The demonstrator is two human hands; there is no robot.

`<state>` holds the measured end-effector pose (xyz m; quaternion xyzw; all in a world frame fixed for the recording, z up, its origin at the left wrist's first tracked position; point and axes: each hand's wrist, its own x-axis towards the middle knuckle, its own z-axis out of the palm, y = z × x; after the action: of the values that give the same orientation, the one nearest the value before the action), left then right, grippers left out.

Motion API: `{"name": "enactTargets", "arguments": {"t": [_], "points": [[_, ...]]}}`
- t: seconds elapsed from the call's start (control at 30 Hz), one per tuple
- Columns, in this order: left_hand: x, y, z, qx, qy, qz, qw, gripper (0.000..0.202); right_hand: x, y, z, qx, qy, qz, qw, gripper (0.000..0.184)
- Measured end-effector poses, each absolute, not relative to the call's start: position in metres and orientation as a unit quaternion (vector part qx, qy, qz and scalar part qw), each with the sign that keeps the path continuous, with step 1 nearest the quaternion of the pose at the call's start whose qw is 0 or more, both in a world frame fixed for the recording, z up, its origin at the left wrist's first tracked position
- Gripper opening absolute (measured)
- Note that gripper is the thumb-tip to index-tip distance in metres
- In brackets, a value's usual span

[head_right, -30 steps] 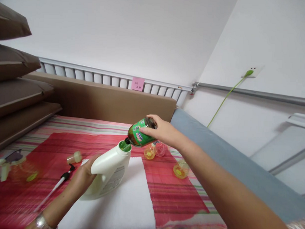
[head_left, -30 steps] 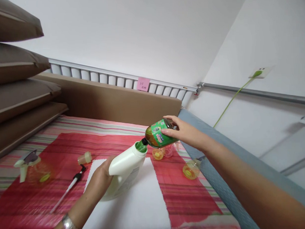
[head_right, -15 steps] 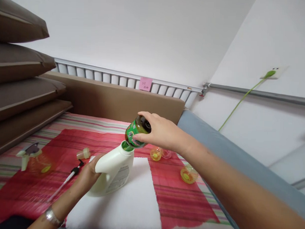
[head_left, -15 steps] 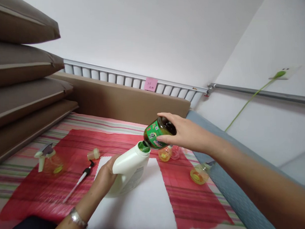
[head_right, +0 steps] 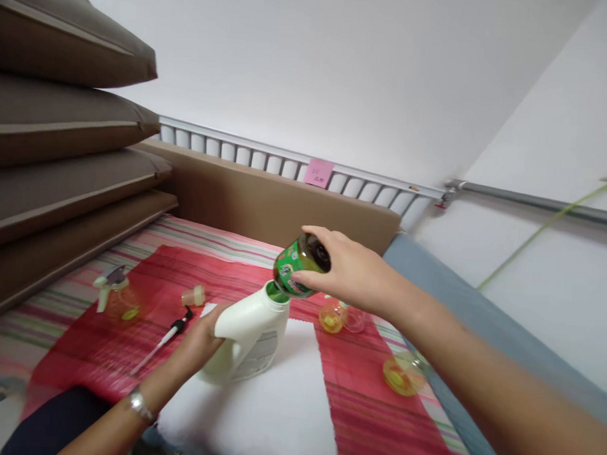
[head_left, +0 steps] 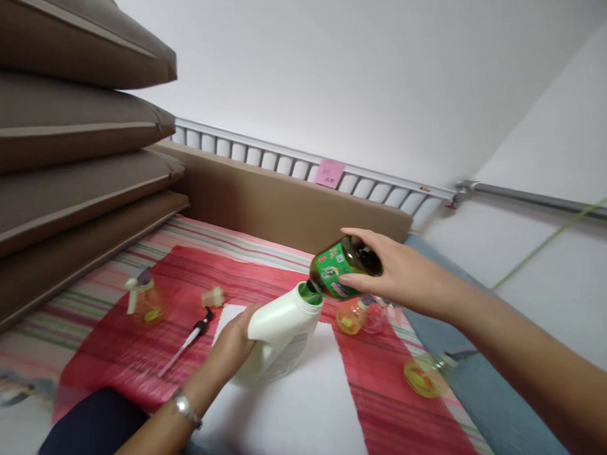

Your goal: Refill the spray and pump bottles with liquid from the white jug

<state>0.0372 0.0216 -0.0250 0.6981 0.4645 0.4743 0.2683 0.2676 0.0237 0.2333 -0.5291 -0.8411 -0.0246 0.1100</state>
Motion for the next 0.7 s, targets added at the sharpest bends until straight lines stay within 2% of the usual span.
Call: {"name": "enactTargets", "arguments": {"t": [0.2, 0.37, 0.7], "points": [[0.031, 0.017, -0.02, 0.694, 0.498, 0.452, 0.257, 0.053, 0.277, 0.042, 0.222, -0.565, -0.812, -0.028, 0.145, 0.072], [0.024, 0.014, -0.011, 0.703, 0.471, 0.453, 0.279, 0.05, 0.284, 0.052, 0.219, -0.577, -0.797, 0.022, 0.174, 0.078], [-0.002, 0.019, -0.026, 0.646, 0.454, 0.45, 0.417, 0.061, 0.286, 0.048, 0.211, -0.559, -0.779, 0.132, 0.251, 0.073]]}}
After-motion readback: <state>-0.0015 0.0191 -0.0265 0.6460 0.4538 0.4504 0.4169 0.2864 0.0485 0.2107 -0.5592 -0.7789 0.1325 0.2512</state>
